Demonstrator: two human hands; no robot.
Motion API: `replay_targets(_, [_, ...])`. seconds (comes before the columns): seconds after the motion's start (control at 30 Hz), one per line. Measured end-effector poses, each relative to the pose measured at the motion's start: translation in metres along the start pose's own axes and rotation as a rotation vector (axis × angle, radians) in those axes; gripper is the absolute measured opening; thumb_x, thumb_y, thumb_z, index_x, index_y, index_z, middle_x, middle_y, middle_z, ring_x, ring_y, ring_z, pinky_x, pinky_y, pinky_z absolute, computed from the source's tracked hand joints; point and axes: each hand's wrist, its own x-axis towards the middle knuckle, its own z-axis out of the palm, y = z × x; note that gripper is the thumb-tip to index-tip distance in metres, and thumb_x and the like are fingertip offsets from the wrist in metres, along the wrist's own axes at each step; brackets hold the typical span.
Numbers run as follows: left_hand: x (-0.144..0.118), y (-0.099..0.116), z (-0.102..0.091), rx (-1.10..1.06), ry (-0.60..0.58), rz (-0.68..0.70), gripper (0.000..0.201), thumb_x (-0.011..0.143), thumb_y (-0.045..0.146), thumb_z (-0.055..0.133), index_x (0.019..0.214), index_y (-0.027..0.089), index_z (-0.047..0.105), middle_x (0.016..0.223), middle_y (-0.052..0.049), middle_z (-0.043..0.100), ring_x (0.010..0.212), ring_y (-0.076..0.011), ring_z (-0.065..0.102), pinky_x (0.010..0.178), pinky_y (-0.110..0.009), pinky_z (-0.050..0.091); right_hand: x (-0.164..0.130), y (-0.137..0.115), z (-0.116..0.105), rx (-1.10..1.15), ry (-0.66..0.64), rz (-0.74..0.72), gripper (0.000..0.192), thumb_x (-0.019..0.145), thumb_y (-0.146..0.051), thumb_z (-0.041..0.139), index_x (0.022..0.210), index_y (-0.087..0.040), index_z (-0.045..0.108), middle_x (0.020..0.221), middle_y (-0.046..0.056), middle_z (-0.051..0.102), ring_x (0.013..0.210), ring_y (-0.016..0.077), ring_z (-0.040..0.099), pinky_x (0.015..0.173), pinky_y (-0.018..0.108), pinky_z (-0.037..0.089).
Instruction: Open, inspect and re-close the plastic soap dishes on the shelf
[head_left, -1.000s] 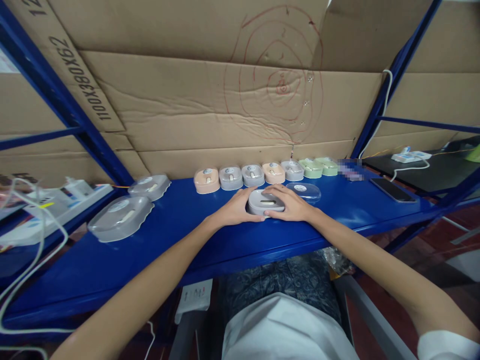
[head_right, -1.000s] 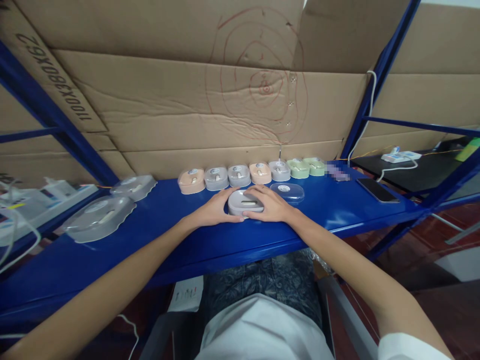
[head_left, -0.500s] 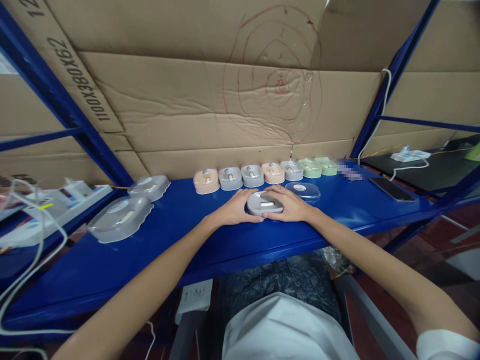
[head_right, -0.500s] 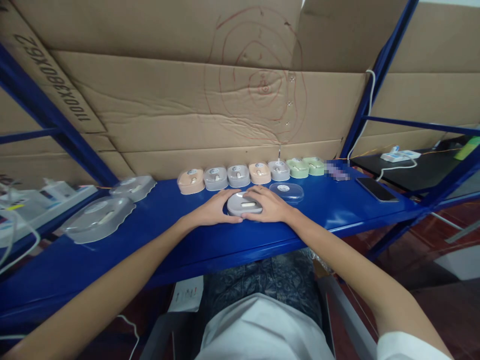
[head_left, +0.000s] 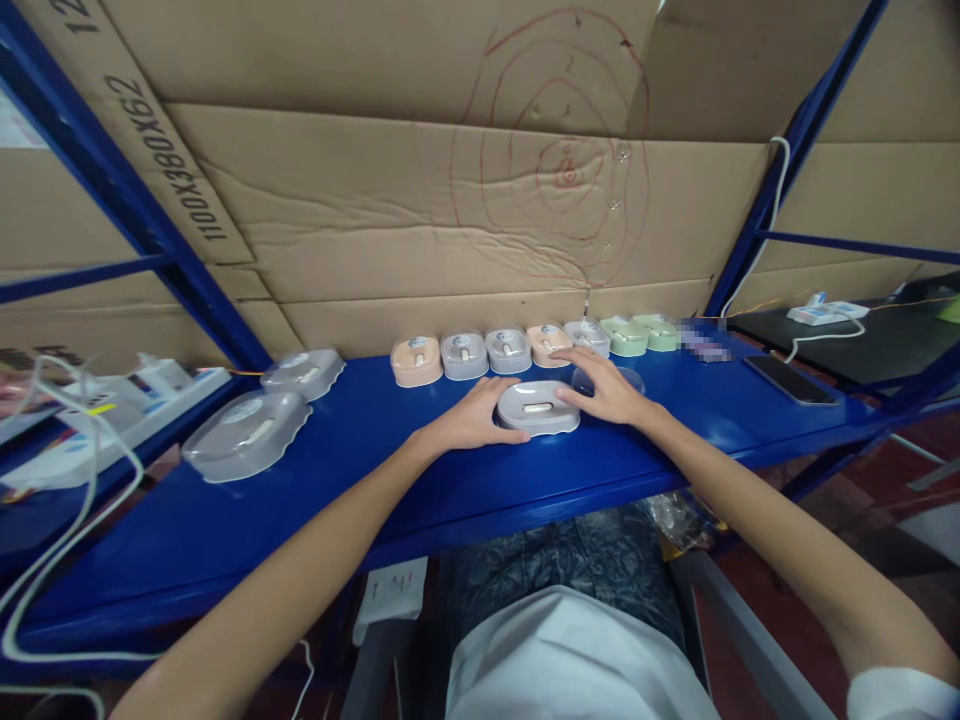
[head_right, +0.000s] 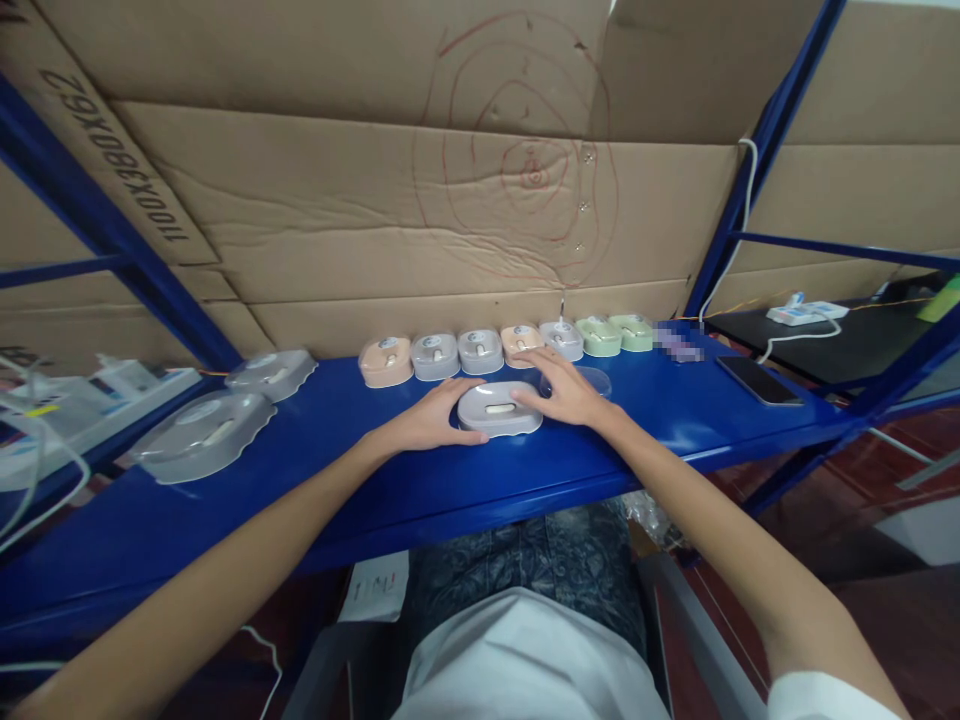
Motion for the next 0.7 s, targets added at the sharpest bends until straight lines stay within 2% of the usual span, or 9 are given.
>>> replay_targets(0.2, [0.0,0.001,-0.001,0.009,-0.01,-0.004,0.095,0.076,0.063,0.09,0.155,0.023,0.056,0.155,-0.015,0.062,0.146,-0.0446,0.053,0.124,-0.06,0.041,-0.025,0.04,-0.037,-0.219,-0.067,0.06,0.066,0.093,-0.065,0.075,0.145,-0.025,0.068,0.148,0.018,0.068,0.141,0.0458,0.06,0.12,0.071,0.047])
replay_targets(0.37, [0.0,0.004,-0.002,0.02,-0.015,-0.013,0.095,0.076,0.063,0.09,0.155,0.023,0.056,0.155,-0.015,0.062,0.145,-0.044,0.054,0.123,-0.059,0.041,-0.047,0.062,-0.043,-0.298,-0.211,0.156,0.074,0.096,-0.071,0.066,0.15,-0.02,0.065,0.145,0.021,0.068,0.136,0.0461,0.064,0.115,0.067,0.052])
replay_targets(0.53, [0.0,0.006,-0.003,0.029,-0.029,-0.022,0.095,0.076,0.062,0.09,0.155,0.022,0.055,0.156,-0.016,0.061,0.145,-0.0438,0.054,0.124,-0.06,0.04,-0.048,0.06,-0.043,-0.329,-0.266,0.215,0.077,0.098,-0.073,0.061,0.154,-0.02,0.062,0.136,0.021,0.071,0.126,0.0442,0.069,0.109,0.061,0.056])
replay_targets(0.7, [-0.001,0.004,-0.002,0.021,-0.025,-0.032,0.101,0.076,0.063,0.09,0.159,0.022,0.051,0.162,-0.017,0.056,0.15,-0.0454,0.05,0.126,-0.063,0.037,-0.033,0.043,-0.042,-0.252,-0.132,0.18,0.071,0.099,-0.073,0.062,0.151,-0.024,0.064,0.136,0.018,0.07,0.126,0.0419,0.069,0.11,0.062,0.056])
